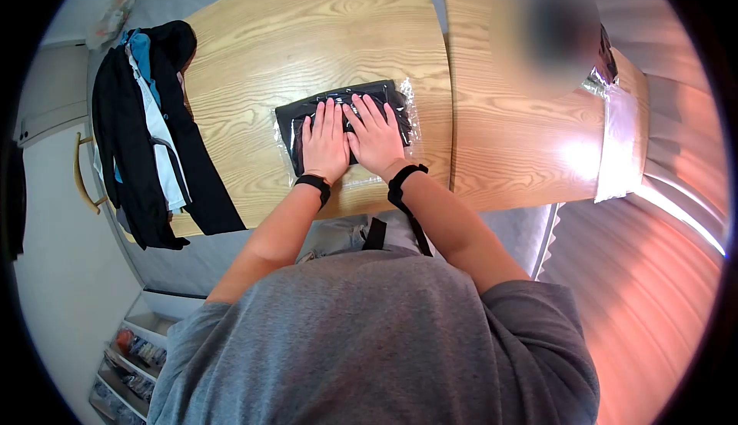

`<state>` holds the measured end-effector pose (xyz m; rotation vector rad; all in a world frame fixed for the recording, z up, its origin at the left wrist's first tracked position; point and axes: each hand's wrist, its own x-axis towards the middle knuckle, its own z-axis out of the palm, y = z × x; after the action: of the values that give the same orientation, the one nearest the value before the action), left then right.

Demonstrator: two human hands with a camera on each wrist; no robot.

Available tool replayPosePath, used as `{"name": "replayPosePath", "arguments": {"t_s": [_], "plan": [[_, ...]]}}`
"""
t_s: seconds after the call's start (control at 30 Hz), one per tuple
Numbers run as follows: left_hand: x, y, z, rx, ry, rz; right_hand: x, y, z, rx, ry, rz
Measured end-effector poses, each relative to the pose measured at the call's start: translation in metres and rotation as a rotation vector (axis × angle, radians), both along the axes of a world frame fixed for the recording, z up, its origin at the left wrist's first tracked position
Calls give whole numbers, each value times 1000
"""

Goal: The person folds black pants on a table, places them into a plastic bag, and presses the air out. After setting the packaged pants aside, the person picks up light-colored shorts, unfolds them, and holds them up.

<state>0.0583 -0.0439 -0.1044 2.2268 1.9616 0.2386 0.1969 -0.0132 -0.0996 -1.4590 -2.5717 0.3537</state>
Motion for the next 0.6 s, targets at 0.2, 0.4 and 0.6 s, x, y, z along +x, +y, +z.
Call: {"name": "replayPosePath", "arguments": {"t_s": [0.2,0.4,0.6], "plan": [[1,1,-1,19,0,3,-1,1,0,5,26,2],[0,1,5,57,-70,-6,1,1,4,18,46,17],[-50,-6,48,201,-658,51,41,8,47,-70,357,-174]]}}
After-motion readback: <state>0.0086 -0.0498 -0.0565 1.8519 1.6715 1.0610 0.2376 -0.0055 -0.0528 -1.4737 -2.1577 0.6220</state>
